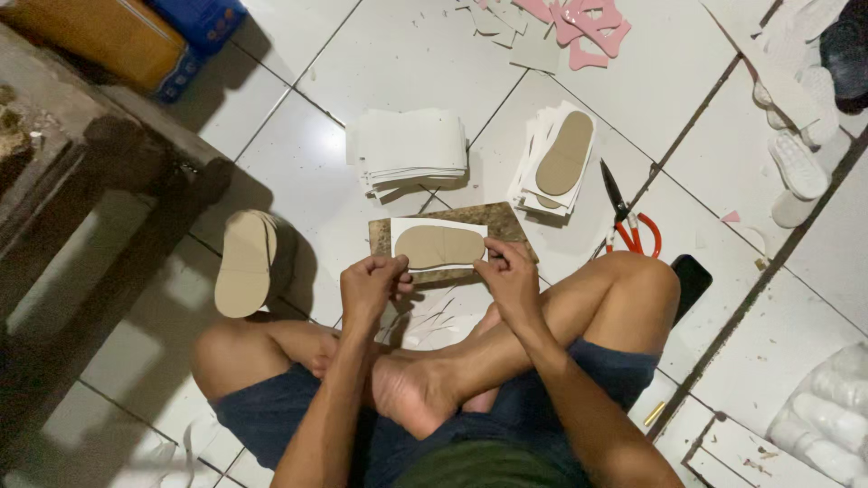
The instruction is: The person sits cross-legged on the floor and peels the white paper backing off adhesive insole sheets, then presses each tan insole onto a sandal footbed, smoothing it down by hand and setting the finished sandal aside with a stack of completed ones.
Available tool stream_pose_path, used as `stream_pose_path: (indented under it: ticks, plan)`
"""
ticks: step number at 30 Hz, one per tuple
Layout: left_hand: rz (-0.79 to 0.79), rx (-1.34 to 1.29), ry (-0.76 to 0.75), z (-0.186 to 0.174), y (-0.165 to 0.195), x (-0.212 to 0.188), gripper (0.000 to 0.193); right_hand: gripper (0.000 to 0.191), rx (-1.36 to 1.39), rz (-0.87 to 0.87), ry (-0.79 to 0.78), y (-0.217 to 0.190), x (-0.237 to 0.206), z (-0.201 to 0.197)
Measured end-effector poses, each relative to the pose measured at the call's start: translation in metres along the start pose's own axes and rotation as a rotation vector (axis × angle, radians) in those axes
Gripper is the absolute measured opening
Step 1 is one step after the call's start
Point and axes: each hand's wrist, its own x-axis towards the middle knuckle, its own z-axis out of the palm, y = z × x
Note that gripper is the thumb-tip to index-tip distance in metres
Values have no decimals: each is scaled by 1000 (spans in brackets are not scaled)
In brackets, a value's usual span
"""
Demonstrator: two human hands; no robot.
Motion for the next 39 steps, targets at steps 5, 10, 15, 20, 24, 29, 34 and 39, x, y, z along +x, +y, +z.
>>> stream_pose_path:
  ticks: [5, 10, 15, 20, 24, 29, 34, 39]
  plan:
    - [-18, -57, 11, 0, -6, 5, 20, 39, -71, -145, 19, 3, -3, 0]
    - [14, -60, 31, 4, -5, 3, 22, 37, -165, -212, 51, 4, -5, 3]
    - [5, 1, 83, 9, 2, -2, 24, 36, -173, -130, 63, 1, -5, 3]
    - [12, 36, 123, 14, 4, -7, 27, 40, -271, -210, 44, -9, -7, 1]
    - [338, 570, 268, 12, 4, -10, 38, 30, -355, -321, -3, -14, -11, -3]
    - [334, 863, 163, 24, 4, -20, 39, 31, -266, -346, -10, -9, -7, -10]
    - [1039, 1119, 54, 51, 2, -29, 77, 47, 381, 194, -27, -4, 2, -8]
    - [1182, 1490, 202, 64, -2, -19, 87, 46, 422, 176, 21, -3, 1, -22]
